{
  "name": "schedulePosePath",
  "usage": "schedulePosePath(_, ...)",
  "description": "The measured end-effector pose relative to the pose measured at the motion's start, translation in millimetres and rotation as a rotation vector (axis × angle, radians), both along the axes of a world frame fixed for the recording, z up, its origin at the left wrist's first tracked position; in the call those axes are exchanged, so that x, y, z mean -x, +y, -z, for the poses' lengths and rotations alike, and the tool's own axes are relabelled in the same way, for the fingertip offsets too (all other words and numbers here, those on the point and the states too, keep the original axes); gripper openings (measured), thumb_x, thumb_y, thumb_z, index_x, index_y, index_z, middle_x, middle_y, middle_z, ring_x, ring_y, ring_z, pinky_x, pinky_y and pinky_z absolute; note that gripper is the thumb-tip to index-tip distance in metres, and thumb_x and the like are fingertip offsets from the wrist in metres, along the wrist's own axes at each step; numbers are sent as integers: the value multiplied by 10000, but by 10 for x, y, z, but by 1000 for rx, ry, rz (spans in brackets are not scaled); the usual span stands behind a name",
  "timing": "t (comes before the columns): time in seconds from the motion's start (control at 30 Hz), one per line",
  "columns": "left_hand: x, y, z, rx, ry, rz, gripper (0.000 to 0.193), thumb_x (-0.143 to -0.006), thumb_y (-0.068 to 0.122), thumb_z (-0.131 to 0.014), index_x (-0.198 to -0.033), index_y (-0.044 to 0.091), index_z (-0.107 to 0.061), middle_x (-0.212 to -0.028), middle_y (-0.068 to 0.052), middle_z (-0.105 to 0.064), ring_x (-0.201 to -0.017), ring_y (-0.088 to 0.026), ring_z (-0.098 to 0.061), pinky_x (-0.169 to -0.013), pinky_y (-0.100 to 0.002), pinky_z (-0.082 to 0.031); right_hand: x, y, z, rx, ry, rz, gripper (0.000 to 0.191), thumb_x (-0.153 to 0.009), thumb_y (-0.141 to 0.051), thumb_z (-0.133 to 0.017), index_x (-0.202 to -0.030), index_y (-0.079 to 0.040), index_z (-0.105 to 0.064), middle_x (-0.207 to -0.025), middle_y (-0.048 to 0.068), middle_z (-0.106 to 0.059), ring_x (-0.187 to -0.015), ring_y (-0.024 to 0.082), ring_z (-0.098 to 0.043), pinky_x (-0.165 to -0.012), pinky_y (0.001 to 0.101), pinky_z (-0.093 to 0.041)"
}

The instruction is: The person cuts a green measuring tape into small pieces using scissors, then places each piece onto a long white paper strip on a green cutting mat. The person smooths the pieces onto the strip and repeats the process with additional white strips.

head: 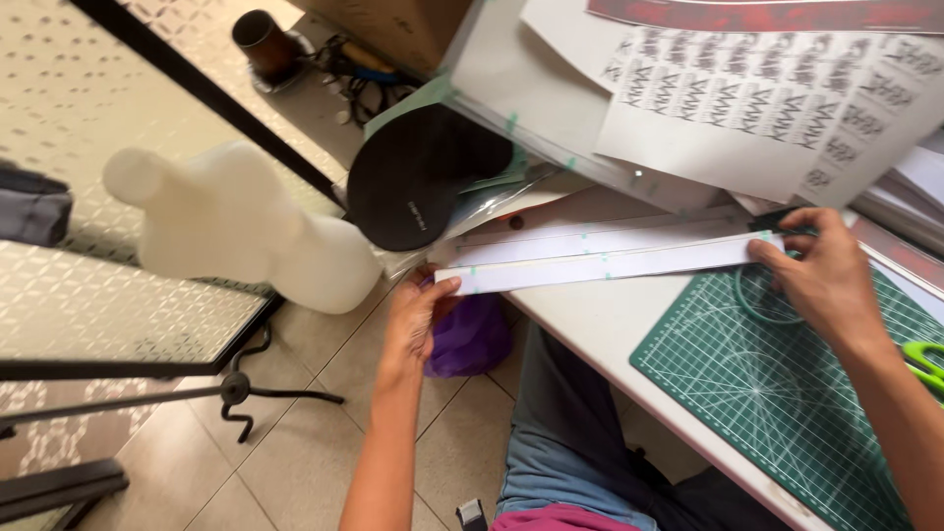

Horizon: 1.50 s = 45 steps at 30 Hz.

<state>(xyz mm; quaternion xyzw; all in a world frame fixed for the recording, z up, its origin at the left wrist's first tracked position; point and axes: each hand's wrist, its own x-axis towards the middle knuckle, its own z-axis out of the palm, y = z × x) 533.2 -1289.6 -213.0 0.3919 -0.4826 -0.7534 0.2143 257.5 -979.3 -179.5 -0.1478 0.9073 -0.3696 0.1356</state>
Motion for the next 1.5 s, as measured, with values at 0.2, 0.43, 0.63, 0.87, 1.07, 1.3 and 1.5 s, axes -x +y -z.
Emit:
schedulePosePath(0.2,86,-33,12,36,85,-191,492,-754,94,-835,-1198,-38,-667,-1026,-96,-726,-806,-149,-687,-733,-277,-575,20,-62,36,27,28,-31,497,-896,-230,-804,-1263,13,-573,-1119,222,-735,-691,211,-686,-592,359,-562)
schedulePosePath(0.43,197,126,-51,281,194,-341,454,-817,26,-819,-1230,-25,-639,-1092,-84,-720,-912,-141,-698,-818,-273,-582,-79,-15,-22,-171,551,-138,446,-939,-317,-809,-1209,-35,-595,-1029,105,-774,-701,258,-714,-610,392,-550)
schedulePosePath(0.63,143,231,-53,373,91,-447,287,-949,111,-712,-1191,-20,-631,-1101,-74,-727,-899,-140,-698,-731,-268,-599,-264,523,-162,-337,669,-167,268,-957,-335,-751,-1068,-96,-704,-970,69,-768,-660,259,-711,-591,381,-556)
schedulePosePath(0.87,369,975,331,589,33,-518,174,-1171,143,-552,-1200,-28,-566,-880,-83,-621,-735,-167,-590,-679,-262,-537,-311,1618,-168,-438,574,18,171,-919,-305,-730,-986,-151,-762,-950,34,-771,-713,254,-723,-644,382,-575)
schedulePosePath(1.07,930,1848,300,942,364,111,42,-989,19,-631,-996,-1,-667,-837,-89,-696,-768,-213,-677,-751,-320,-549,28,2412,-261,-544,681,125,199,-941,-266,-737,-1074,-119,-758,-1050,66,-714,-985,286,-691,-860,422,-568)
schedulePosePath(1.3,2198,2798,-323,1268,449,790,96,-916,151,-760,-968,72,-746,-919,-66,-766,-859,-237,-733,-815,-368,-557,355,2603,-670,-406,521,85,356,-933,-228,-720,-1265,-99,-712,-1100,118,-611,-917,304,-660,-829,441,-547)
schedulePosePath(1.5,2852,3395,-586,1554,451,904,253,-945,230,-730,-1135,64,-720,-1053,-126,-757,-1155,-323,-671,-1016,-458,-515,354,2686,-874,-485,720,41,235,-882,-227,-742,-1088,-113,-740,-1099,67,-638,-980,261,-673,-794,428,-507)
